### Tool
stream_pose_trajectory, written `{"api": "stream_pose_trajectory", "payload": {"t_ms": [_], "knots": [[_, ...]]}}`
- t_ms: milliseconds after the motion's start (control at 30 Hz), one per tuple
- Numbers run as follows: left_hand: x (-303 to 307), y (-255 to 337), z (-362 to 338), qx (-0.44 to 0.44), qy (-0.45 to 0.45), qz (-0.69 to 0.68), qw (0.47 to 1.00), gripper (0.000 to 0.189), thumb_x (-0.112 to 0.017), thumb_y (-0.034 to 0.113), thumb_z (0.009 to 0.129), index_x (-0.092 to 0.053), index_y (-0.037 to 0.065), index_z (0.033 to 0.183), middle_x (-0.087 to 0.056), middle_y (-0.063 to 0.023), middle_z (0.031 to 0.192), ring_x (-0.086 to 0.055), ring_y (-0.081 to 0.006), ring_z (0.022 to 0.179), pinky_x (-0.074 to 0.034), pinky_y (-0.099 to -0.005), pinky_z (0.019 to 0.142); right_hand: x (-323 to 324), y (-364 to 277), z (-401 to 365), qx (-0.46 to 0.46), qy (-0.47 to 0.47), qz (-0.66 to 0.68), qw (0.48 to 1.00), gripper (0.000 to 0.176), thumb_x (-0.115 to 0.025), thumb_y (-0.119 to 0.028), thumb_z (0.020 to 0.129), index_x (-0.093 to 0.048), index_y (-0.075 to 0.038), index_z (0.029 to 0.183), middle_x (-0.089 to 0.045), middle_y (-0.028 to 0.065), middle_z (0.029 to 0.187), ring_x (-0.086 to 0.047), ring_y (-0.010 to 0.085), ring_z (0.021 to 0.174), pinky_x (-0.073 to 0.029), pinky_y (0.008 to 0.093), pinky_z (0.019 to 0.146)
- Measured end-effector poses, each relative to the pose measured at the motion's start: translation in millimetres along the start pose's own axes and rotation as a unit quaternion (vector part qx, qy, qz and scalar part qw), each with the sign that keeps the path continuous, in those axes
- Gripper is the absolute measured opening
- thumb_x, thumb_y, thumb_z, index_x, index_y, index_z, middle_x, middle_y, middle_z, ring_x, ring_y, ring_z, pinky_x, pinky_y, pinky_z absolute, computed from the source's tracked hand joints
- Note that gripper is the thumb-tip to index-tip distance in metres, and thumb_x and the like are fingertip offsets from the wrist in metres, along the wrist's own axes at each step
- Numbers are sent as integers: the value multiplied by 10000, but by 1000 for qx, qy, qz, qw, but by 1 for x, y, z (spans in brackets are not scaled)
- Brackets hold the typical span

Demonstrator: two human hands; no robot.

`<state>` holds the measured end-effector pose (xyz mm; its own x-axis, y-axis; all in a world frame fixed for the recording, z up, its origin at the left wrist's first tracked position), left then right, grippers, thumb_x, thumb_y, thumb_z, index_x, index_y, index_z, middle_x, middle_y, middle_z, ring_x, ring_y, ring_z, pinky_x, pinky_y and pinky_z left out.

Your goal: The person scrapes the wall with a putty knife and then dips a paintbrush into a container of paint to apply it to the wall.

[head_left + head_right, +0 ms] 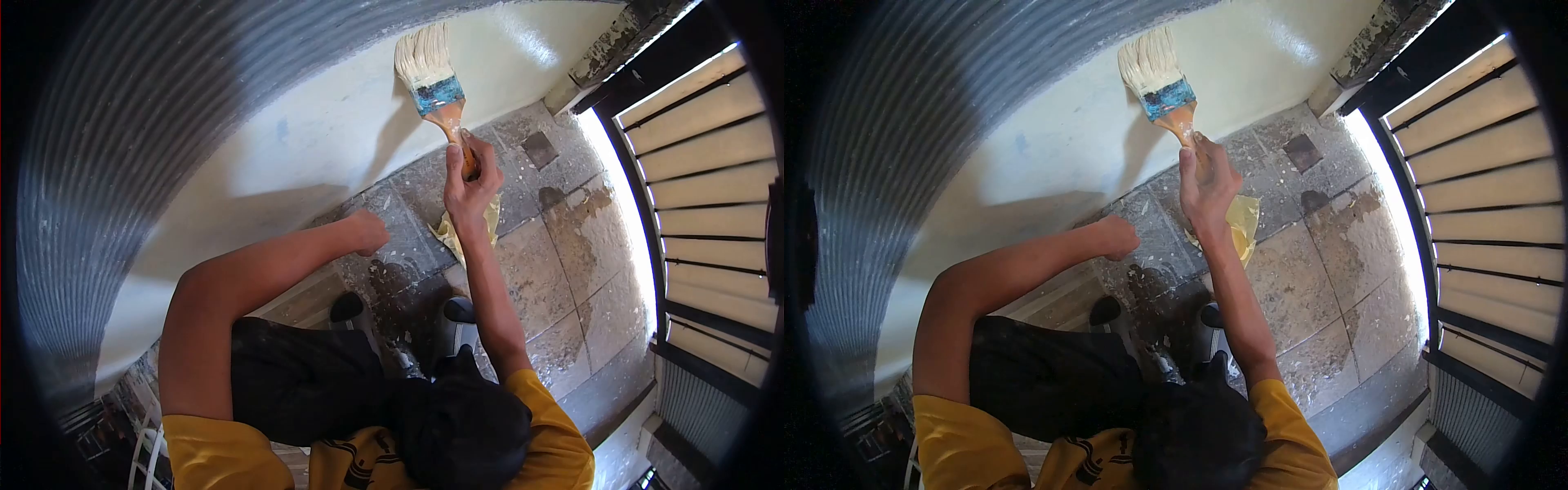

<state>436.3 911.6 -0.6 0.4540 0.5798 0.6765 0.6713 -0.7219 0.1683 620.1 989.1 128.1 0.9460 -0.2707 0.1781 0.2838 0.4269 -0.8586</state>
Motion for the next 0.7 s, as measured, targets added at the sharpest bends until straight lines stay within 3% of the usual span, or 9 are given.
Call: {"api": "stream_pose_trajectory", "payload": {"t_ms": [33, 100, 233, 300, 700], "knots": [[0, 0, 0, -1, -3, -4, 1000, 152, -641, 120, 757, -718, 21, 843, -723, -192, 866, -721, -361, 851, -583, -486, 705, 1, -4, 2, 0, -1, 0, 1000, 236, -681, -105, 924, -646, 61, 1087, -709, 211, 855, -721, 262, 759, -544, 349, 674], [2, 0, 0, 1, -9, -3, 1000, 155, -644, 119, 754, -719, 22, 848, -723, -192, 872, -721, -359, 852, -583, -486, 707, 4, -13, 7, 4, 10, -5, 1000, 166, -688, -122, 926, -653, 27, 992, -597, 65, 653, -476, 65, 578, -371, 246, 509], [-4, -4, 6, -3, -22, -6, 1000, 174, -648, 128, 758, -720, 22, 875, -726, -187, 889, -721, -359, 858, -582, -488, 712, 17, -34, 16, -1, -13, -41, 999, 147, -691, -121, 922, -658, 15, 968, -564, 47, 621, -451, 63, 560, -360, 250, 497], [-3, -4, 8, 10, -39, -2, 999, 172, -656, 124, 766, -739, 48, 895, -733, -169, 938, -721, -341, 900, -583, -468, 739, 20, -38, 18, -35, -65, -62, 995, 178, -683, -74, 902, -667, 49, 1030, -703, 224, 800, -726, 317, 720, -535, 365, 635], [0, -3, 23, 1, -51, 27, 998, 150, -664, 130, 780, -754, 77, 888, -741, -152, 969, -723, -312, 935, -585, -439, 774, 11, 33, -24, -92, -128, -90, 983, 102, -647, -86, 905, -621, 9, 933, -645, 249, 737, -660, 444, 716, -502, 444, 587]]}}
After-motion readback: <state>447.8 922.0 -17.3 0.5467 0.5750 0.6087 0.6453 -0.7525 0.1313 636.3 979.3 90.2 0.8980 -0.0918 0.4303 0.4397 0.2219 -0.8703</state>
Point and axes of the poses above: each hand's wrist, its own z-axis towards the middle knuckle, its own x-axis out of the back of the hand, y = z × x, the point moved 4 cm from there along z, towards the middle knuckle
